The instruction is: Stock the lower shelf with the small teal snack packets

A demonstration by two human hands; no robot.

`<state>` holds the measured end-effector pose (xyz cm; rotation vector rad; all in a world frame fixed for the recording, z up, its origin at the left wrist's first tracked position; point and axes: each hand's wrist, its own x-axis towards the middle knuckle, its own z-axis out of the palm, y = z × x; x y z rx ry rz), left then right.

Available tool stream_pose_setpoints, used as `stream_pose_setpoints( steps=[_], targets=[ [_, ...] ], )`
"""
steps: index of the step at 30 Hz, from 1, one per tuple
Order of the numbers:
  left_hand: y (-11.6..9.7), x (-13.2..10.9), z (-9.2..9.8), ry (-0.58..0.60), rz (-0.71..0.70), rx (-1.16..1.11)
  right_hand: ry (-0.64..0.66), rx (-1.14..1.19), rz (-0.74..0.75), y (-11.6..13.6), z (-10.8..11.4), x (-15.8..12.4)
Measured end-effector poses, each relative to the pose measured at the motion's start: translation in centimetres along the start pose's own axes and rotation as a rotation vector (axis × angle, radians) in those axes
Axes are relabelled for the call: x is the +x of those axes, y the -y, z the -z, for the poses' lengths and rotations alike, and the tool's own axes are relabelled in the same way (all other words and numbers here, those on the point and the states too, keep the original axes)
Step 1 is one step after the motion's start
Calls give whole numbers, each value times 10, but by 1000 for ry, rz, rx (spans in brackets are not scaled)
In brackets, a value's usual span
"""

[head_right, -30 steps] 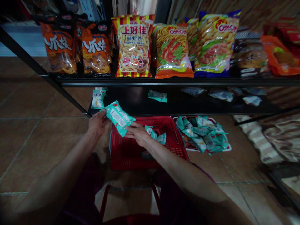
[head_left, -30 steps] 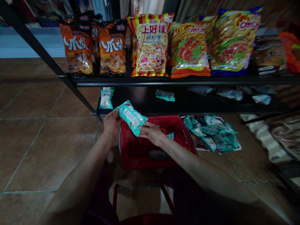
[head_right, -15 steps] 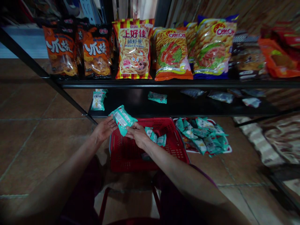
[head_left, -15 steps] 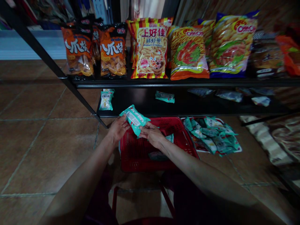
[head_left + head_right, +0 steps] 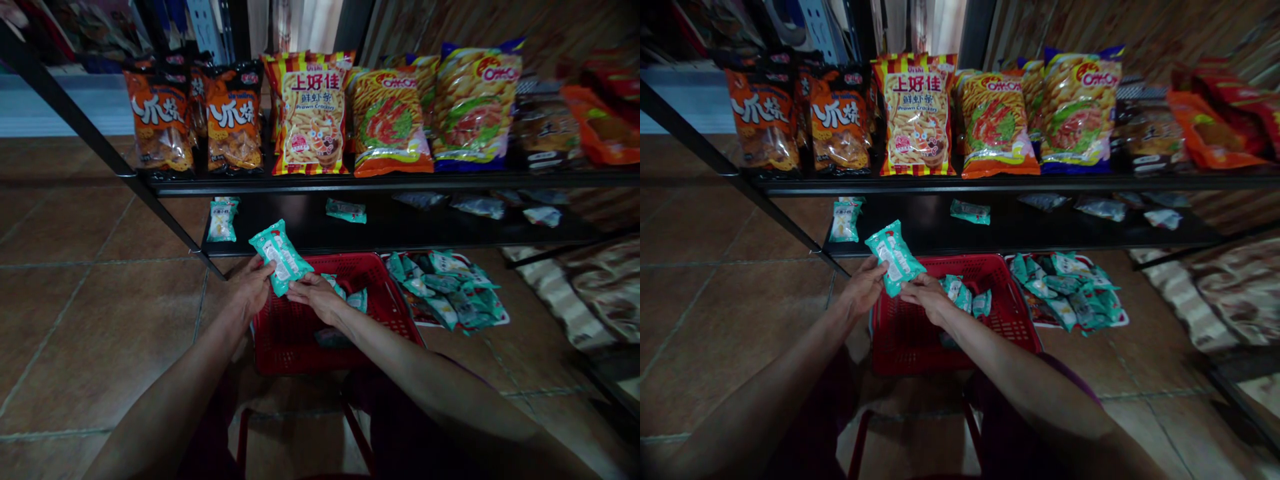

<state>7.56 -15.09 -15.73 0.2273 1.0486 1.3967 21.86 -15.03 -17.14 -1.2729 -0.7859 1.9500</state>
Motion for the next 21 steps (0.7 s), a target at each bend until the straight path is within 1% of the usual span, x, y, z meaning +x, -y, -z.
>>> stream_pose_setpoints(
  steps=[2,4,6,9,13,17,21],
  targets=[
    [-2,0,1,8,-11,9,-2,-66,14,-2,4,4],
    [-4,-1,2,23,-15,23,-34,-112,63,-1,9,9],
    [-5,-2,3,37,-6,38,-75,-96,96,2,14,14],
    [-5,-6,3,70,31,54,-136,-14,89,15,18,18],
    [-4,-10,3,131,68,90,-210,15,87,35,20,16],
    [-3,-14,2,180,78,133,-214,80,100,46,21,15],
    [-2,-19,-1,189,120,184,-214,94,130,48,22,17]
  ],
)
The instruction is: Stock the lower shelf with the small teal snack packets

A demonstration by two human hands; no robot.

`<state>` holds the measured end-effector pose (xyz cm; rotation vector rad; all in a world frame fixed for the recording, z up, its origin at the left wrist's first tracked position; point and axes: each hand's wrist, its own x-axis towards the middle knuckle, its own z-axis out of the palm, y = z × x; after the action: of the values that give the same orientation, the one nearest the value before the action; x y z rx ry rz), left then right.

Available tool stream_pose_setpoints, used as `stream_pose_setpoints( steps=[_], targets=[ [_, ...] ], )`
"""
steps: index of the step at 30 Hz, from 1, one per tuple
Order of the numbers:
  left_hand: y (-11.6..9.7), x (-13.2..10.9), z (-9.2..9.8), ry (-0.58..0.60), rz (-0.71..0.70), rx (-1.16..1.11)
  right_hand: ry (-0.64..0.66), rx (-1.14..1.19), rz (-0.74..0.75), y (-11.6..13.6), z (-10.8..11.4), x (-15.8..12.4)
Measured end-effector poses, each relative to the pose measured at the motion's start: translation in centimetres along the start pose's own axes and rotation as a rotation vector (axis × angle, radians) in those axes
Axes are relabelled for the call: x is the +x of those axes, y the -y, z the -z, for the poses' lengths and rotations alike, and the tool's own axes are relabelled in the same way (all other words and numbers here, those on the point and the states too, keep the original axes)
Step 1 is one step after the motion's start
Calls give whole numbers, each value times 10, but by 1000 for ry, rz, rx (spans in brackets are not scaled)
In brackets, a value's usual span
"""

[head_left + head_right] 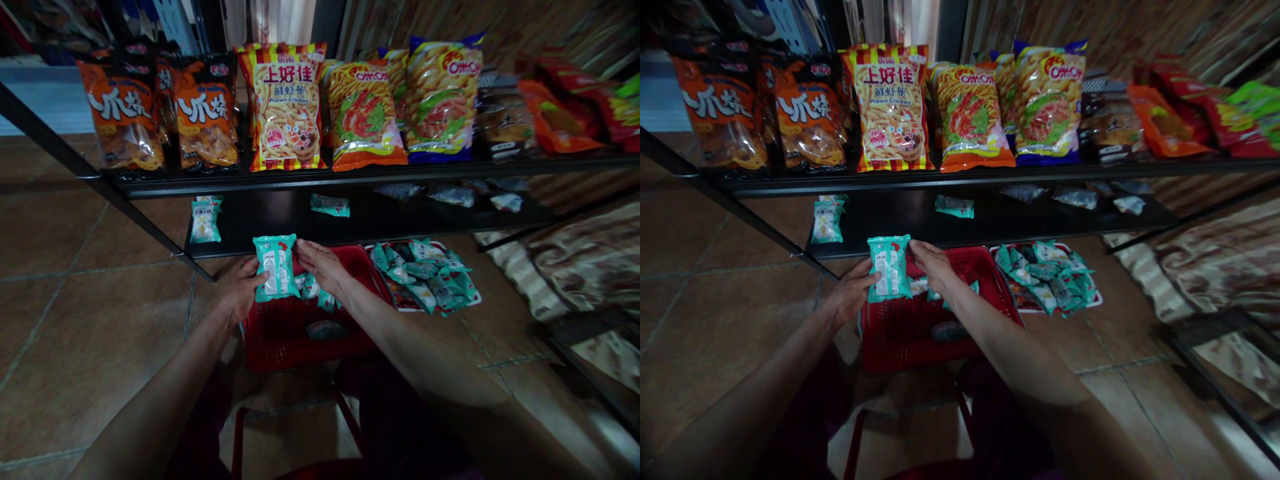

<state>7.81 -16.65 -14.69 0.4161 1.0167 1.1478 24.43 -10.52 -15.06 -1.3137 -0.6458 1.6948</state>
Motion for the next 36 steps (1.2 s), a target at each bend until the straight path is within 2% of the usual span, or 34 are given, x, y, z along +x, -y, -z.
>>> stream_pose_setpoints(
  steps=[6,10,17,26,28,33,36],
  targets=[
    [-1,-3,-3,22,92,21,-47,-50,-11,4,0,-1],
    [2,-2,-2,29,121,34,-84,-51,36,7,-2,-3],
    [9,-5,1,-27,171,28,-170,28,80,10,-2,7],
    [18,-2,8,39,154,-25,-209,69,162,7,7,16],
    [19,-3,6,22,172,-79,-239,95,151,8,7,17],
    [26,-5,-1,-112,224,-223,-264,137,144,8,3,16],
    [30,-6,-5,-121,235,-252,-249,181,148,4,-1,13]
  ],
)
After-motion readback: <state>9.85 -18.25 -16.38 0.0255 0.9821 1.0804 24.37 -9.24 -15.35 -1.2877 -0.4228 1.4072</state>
